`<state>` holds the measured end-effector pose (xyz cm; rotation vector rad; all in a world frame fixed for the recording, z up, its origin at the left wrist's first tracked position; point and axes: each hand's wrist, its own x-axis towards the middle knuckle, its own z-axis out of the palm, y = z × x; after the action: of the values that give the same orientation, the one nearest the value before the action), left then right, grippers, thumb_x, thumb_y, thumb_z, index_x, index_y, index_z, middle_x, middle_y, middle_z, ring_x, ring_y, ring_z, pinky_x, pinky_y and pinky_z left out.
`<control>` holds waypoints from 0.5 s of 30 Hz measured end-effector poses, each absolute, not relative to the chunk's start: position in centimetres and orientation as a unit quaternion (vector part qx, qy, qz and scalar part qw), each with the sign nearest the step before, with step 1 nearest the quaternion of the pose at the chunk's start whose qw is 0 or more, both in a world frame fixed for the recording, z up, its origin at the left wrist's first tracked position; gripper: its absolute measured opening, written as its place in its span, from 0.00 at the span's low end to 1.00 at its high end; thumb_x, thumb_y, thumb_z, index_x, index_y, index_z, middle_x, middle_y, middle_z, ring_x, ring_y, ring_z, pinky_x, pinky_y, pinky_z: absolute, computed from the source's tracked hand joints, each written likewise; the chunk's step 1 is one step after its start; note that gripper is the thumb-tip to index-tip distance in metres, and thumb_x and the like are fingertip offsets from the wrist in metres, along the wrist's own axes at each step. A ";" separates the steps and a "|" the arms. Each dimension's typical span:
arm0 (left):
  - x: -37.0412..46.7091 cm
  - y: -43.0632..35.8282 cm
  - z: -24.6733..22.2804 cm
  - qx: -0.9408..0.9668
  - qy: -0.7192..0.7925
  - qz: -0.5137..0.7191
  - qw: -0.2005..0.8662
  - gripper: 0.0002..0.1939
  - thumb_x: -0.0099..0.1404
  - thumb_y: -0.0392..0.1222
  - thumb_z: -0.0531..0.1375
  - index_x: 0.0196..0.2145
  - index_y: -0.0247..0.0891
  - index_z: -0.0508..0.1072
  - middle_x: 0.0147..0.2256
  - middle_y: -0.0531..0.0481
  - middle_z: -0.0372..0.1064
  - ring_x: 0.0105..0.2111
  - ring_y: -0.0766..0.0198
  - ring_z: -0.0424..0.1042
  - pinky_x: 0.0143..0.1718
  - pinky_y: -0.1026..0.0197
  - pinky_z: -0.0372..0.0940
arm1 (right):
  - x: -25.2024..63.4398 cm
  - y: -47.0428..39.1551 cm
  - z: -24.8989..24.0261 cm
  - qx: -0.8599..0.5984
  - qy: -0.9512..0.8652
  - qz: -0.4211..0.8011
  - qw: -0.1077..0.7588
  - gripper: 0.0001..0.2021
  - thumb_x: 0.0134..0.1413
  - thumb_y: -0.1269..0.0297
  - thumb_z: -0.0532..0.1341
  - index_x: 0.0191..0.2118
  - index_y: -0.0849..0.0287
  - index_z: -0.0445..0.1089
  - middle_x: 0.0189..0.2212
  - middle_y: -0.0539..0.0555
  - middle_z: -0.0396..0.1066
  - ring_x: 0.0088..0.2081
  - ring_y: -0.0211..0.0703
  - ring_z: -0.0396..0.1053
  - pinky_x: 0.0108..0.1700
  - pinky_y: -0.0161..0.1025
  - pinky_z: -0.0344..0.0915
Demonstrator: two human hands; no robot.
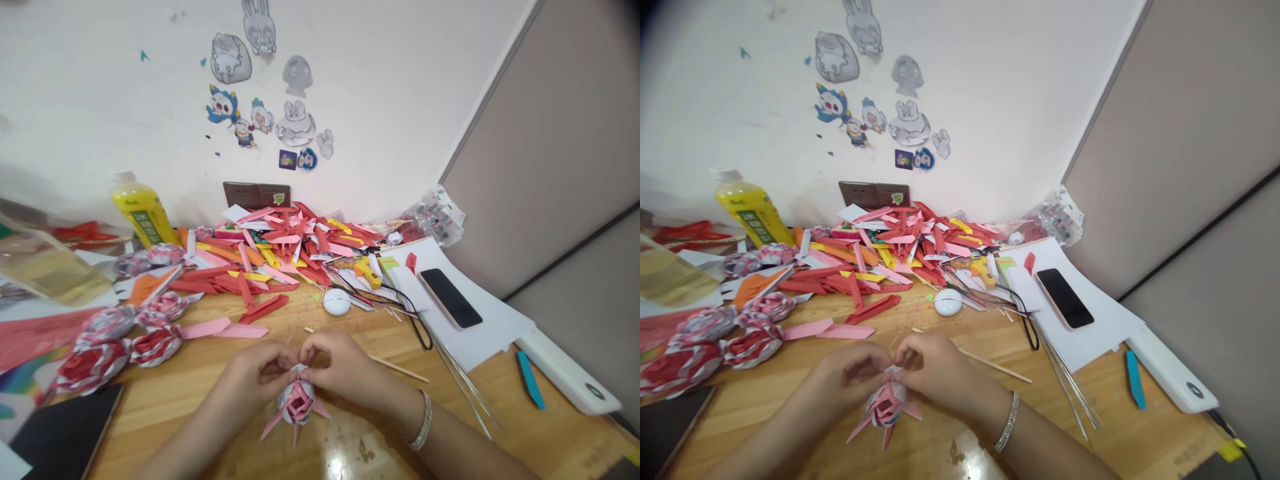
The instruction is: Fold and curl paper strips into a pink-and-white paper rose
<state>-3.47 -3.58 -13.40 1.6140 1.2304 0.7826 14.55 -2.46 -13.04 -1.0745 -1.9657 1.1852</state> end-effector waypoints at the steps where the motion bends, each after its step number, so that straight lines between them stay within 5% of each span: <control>1: -3.5 -3.6 -13.5 0.657 0.495 0.309 0.477 0.11 0.51 0.49 0.61 0.23 0.38 0.71 0.24 0.51 0.70 0.26 0.63 0.70 0.30 0.63 0.65 | 14.5 -2.5 -13.1 -0.409 -0.738 0.448 0.295 0.05 0.45 0.74 0.65 0.30 0.59 0.71 0.28 0.47 0.71 0.32 0.36 0.68 0.34 0.30 0.61; 15: -4.0 -3.5 -12.9 0.623 0.474 0.228 0.579 0.17 0.50 0.55 0.61 0.26 0.37 0.67 0.27 0.51 0.71 0.28 0.62 0.71 0.31 0.62 0.64 | 14.0 -3.0 -13.1 -0.417 -0.696 0.496 0.309 0.06 0.43 0.76 0.64 0.29 0.60 0.73 0.27 0.47 0.71 0.31 0.36 0.68 0.34 0.30 0.62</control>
<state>-3.97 -3.49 -12.91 1.4573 1.1091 0.5337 13.98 -2.95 -13.05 -1.1035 -1.8406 1.3100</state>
